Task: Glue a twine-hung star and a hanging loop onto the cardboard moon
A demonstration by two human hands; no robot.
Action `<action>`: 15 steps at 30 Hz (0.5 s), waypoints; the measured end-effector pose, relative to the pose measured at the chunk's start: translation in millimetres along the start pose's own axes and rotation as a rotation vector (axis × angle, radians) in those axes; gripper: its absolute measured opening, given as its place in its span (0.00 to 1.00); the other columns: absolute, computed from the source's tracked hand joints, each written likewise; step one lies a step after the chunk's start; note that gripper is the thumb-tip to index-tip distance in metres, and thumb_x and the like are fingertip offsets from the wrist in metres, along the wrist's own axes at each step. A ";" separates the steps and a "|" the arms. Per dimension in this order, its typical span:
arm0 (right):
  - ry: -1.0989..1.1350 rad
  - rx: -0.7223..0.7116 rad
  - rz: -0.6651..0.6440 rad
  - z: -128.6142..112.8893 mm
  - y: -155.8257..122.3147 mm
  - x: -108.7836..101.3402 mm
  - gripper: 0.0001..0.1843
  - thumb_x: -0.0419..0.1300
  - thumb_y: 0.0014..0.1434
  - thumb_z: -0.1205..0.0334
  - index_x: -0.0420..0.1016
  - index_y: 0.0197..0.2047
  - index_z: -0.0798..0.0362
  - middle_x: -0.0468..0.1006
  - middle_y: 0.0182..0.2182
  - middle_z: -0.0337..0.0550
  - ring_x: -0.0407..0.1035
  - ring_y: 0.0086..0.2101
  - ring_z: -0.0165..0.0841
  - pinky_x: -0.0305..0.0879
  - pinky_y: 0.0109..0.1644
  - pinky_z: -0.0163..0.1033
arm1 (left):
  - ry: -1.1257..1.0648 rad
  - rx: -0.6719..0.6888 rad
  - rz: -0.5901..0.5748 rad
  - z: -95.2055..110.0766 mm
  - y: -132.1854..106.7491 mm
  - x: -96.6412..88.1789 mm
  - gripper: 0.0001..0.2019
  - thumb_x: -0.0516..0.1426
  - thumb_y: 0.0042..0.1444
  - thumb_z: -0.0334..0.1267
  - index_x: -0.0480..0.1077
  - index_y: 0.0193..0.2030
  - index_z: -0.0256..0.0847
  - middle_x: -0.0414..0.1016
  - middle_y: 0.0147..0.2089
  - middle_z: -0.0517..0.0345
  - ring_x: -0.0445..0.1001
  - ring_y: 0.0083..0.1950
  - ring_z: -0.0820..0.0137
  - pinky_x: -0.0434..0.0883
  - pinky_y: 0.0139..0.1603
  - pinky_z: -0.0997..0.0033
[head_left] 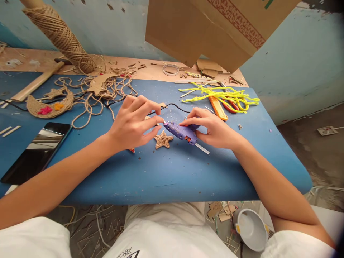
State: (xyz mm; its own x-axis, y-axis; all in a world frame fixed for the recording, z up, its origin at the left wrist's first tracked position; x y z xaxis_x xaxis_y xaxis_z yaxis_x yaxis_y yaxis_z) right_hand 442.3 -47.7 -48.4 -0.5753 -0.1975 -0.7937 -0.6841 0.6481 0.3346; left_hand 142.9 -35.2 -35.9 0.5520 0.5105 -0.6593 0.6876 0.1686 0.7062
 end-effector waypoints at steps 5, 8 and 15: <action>0.001 0.008 -0.001 -0.9 -0.3 0.4 0.37 0.61 0.60 0.83 0.88 0.64 0.43 0.83 0.54 0.47 0.79 0.53 0.43 0.76 0.62 0.53 | 0.018 0.056 0.045 1.6 0.9 2.1 0.07 0.71 0.72 0.35 0.77 0.48 0.45 0.87 0.52 0.57 0.81 0.49 0.61 0.66 0.50 0.55; -0.007 0.008 -0.002 -0.6 0.1 0.9 0.36 0.61 0.61 0.82 0.88 0.64 0.43 0.84 0.53 0.47 0.79 0.52 0.42 0.76 0.61 0.52 | 0.011 0.057 0.087 3.5 -0.1 5.0 0.07 0.69 0.72 0.31 0.76 0.46 0.45 0.87 0.51 0.60 0.81 0.47 0.63 0.66 0.50 0.57; -0.039 0.009 -0.027 2.6 0.3 1.9 0.37 0.61 0.59 0.82 0.88 0.64 0.44 0.84 0.54 0.47 0.79 0.52 0.42 0.74 0.61 0.52 | -0.113 -0.232 -0.012 -15.1 -11.2 7.3 0.03 0.67 0.69 0.37 0.81 0.48 0.48 0.85 0.54 0.56 0.84 0.58 0.53 0.70 0.67 0.43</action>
State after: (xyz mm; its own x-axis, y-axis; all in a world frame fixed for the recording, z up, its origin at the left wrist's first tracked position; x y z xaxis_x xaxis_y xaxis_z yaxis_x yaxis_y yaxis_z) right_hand 442.1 -46.1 -51.1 -0.5389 -0.1857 -0.8217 -0.6946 0.6498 0.3086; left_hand 132.2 -20.6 -44.7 0.6026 0.4115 -0.6838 0.5755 0.3695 0.7296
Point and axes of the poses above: each hand's wrist, its own y-axis towards the middle knuckle, its own x-axis out of the palm, z = x × y, the point moved 3 cm from there along y, towards the middle knuckle
